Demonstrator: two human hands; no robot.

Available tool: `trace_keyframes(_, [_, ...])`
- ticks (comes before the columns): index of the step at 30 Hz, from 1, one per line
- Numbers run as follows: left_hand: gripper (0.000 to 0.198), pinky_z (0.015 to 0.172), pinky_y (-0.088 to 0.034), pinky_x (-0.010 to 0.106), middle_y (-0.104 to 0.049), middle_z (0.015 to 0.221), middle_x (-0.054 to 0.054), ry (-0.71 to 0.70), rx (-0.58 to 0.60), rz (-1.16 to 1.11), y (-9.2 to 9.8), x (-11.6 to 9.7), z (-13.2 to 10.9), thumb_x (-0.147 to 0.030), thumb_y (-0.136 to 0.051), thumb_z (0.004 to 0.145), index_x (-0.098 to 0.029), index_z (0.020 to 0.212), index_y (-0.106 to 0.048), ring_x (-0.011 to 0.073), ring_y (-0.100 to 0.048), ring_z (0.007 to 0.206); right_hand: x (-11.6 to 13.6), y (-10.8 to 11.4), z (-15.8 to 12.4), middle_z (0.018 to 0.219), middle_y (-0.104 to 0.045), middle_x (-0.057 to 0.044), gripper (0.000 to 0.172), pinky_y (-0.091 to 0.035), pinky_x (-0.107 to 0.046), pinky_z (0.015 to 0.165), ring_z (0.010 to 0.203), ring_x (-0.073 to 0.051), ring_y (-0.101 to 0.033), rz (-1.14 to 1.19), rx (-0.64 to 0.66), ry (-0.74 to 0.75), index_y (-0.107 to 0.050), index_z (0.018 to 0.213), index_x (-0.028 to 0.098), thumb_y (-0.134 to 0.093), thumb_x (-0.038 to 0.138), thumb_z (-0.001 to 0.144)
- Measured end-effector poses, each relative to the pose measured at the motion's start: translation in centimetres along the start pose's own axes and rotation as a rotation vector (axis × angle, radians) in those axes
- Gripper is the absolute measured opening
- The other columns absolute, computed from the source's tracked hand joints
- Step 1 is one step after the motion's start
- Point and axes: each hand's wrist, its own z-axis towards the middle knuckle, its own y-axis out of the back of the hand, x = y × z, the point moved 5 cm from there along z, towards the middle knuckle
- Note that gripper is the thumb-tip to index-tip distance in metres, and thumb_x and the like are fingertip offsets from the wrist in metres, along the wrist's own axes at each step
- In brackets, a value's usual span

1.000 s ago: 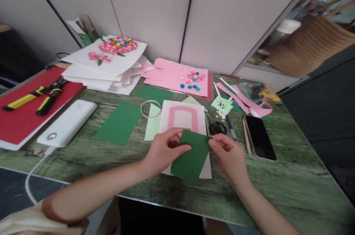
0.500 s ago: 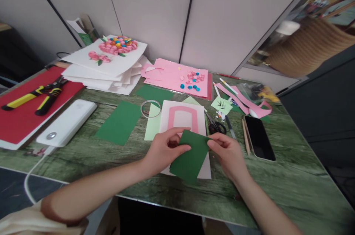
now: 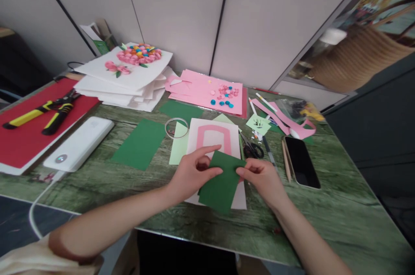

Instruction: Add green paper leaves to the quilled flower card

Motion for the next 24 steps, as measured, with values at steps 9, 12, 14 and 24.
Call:
trace_keyframes(9, [0.053, 0.053, -0.032, 0.021, -0.034, 0.053, -0.010, -0.024, -0.008, 0.060, 0.14, -0.61, -0.24, -0.021, -0.067, 0.072, -0.021, 0.124, -0.054, 0.0084, -0.032, 0.052, 0.73, -0.41, 0.17, 0.064, -0.052, 0.000, 0.029, -0.041, -0.027, 0.060, 0.064, -0.015, -0.052, -0.030, 0.097, 0.136, -0.059, 0.054, 0.018, -0.071, 0.039, 0.071])
trace_keyframes(12, [0.054, 0.054, -0.032, 0.022, -0.036, 0.053, -0.009, -0.016, -0.008, 0.052, 0.14, -0.54, -0.20, -0.021, -0.067, 0.072, -0.021, 0.125, -0.053, 0.0091, -0.034, 0.053, 0.63, -0.41, 0.17, 0.064, -0.049, 0.000, 0.032, -0.040, -0.027, 0.059, 0.064, -0.015, -0.049, -0.046, 0.093, 0.143, -0.057, 0.053, 0.018, -0.070, 0.039, 0.071])
trace_keyframes(14, [0.055, 0.054, -0.032, 0.022, -0.037, 0.053, -0.009, -0.011, -0.014, 0.046, 0.18, -0.49, -0.17, -0.021, -0.067, 0.072, -0.020, 0.126, -0.053, 0.0092, -0.035, 0.053, 0.41, -0.46, 0.08, 0.065, -0.050, 0.000, 0.034, -0.039, -0.027, 0.059, 0.064, -0.014, -0.049, -0.064, 0.106, 0.126, -0.055, 0.052, 0.018, -0.069, 0.041, 0.072])
trace_keyframes(24, [0.058, 0.051, -0.029, 0.020, -0.034, 0.053, -0.009, 0.016, -0.033, 0.002, 0.32, -0.56, -0.20, -0.020, -0.068, 0.071, -0.019, 0.127, -0.052, 0.0081, -0.031, 0.052, 0.32, -0.69, -0.16, 0.071, -0.058, -0.002, 0.034, -0.041, -0.029, 0.066, 0.070, -0.017, -0.053, -0.118, 0.104, 0.145, -0.056, 0.050, 0.018, -0.070, 0.041, 0.071])
